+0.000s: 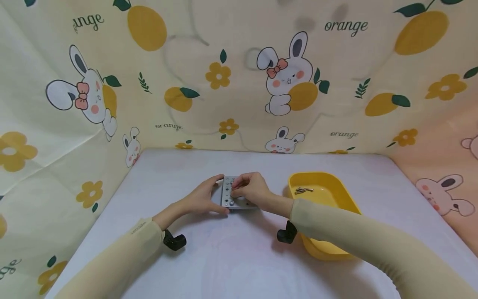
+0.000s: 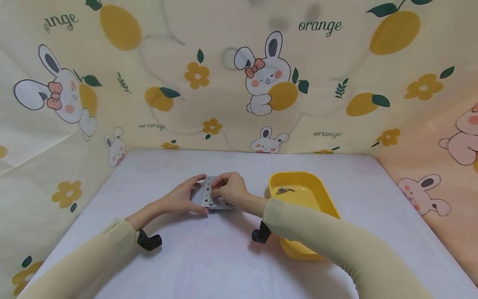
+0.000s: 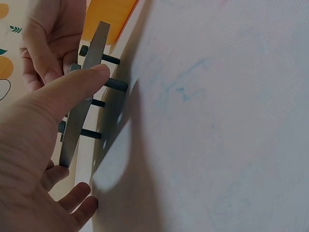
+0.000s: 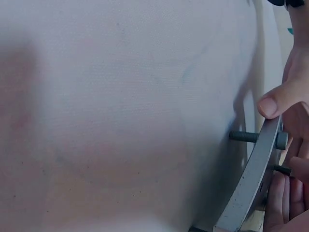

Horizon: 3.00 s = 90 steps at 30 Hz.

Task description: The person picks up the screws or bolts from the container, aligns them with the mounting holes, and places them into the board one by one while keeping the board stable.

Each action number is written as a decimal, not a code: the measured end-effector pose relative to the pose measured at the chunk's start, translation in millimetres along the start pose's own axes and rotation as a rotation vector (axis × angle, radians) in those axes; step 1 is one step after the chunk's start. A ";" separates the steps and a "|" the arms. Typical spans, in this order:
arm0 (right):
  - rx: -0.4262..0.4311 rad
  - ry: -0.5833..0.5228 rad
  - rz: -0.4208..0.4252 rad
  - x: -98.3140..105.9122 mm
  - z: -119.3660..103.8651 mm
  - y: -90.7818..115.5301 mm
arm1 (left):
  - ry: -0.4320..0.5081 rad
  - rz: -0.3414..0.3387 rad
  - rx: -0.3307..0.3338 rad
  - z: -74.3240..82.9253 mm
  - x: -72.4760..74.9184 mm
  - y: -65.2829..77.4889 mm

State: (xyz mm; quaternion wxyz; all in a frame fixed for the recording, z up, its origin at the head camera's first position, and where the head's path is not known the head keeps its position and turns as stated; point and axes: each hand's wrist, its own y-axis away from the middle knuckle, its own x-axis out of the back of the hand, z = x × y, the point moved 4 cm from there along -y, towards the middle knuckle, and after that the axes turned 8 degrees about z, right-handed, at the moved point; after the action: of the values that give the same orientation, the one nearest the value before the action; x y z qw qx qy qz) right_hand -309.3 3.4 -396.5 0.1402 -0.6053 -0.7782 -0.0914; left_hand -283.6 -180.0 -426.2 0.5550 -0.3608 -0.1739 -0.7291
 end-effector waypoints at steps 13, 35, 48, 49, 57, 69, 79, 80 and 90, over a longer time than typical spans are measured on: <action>0.007 -0.002 -0.008 -1.3 3.0 -1.1 | -0.003 0.004 0.011 -1.9 -1.4 -1.6; 0.066 0.157 0.066 -2.1 -5.7 9.9 | 0.004 0.003 0.017 3.3 -0.9 -1.3; 0.048 -0.032 0.010 75.0 -45.6 16.7 | -0.028 0.016 0.012 0.6 -2.9 -5.9; 0.063 -0.054 0.019 86.8 -48.9 17.9 | -0.031 0.013 0.013 1.2 -3.4 -6.2; 0.060 -0.097 0.133 167.1 -34.4 23.2 | -0.038 0.012 0.035 3.1 -1.7 -2.4; -0.139 0.048 0.179 201.2 33.2 26.7 | -0.029 0.016 0.028 3.0 -1.7 -1.9; -0.187 0.038 0.066 179.3 75.4 22.9 | -0.035 0.019 0.025 1.0 -2.4 -1.6; -0.186 0.054 0.069 177.7 77.8 21.4 | -0.032 0.019 0.021 1.4 -2.4 -1.7; -0.066 0.226 0.060 170.6 89.0 11.9 | -0.018 0.021 -0.008 2.8 -2.6 -0.5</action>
State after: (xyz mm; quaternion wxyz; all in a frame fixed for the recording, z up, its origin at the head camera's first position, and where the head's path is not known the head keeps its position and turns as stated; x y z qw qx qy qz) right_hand -346.2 190.5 -424.7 0.2095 -0.6183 -0.7357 -0.1803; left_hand -282.8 -176.3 -426.1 0.5594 -0.3715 -0.1720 -0.7207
